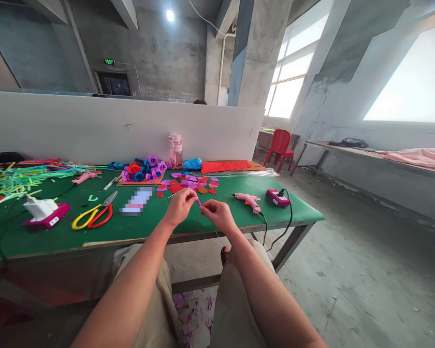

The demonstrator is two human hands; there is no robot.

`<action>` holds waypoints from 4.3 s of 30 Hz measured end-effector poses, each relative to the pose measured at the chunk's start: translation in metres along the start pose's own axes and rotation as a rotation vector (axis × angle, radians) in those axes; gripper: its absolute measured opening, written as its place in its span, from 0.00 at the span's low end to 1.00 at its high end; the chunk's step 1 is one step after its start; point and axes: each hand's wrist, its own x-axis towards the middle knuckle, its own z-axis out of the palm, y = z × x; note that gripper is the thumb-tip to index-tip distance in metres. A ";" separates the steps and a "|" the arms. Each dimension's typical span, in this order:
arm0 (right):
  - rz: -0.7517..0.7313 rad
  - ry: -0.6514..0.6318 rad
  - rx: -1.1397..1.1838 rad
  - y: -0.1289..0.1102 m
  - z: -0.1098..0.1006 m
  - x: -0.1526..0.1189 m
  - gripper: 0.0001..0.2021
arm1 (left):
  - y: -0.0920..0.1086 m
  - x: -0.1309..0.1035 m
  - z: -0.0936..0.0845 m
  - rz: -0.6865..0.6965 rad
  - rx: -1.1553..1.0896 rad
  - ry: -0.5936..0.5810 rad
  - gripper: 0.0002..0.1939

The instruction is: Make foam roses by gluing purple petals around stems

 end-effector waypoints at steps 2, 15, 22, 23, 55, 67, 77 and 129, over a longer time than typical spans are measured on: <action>0.003 -0.002 0.011 0.001 0.000 0.000 0.11 | 0.001 0.000 0.000 -0.001 0.003 0.005 0.05; 0.131 0.219 0.440 -0.005 -0.005 0.006 0.13 | 0.016 -0.007 0.010 -0.353 -0.592 -0.325 0.16; 0.158 0.205 0.492 -0.006 -0.003 0.005 0.15 | 0.022 -0.010 0.024 -0.373 -0.714 -0.305 0.17; 0.156 0.210 0.506 -0.006 -0.004 0.005 0.14 | 0.021 -0.009 0.024 -0.383 -0.709 -0.294 0.17; 0.174 0.202 0.682 -0.003 -0.010 0.006 0.14 | 0.021 -0.012 0.024 -0.433 -0.720 -0.367 0.16; 0.183 0.037 0.704 -0.009 -0.011 0.001 0.13 | 0.021 -0.012 0.023 -0.413 -0.781 -0.383 0.16; 0.249 0.292 0.769 0.003 -0.016 0.007 0.14 | 0.016 -0.011 0.021 -0.470 -0.847 -0.332 0.14; 0.336 0.338 0.719 -0.001 -0.012 0.067 0.17 | -0.032 0.035 -0.039 -0.328 -0.284 0.201 0.13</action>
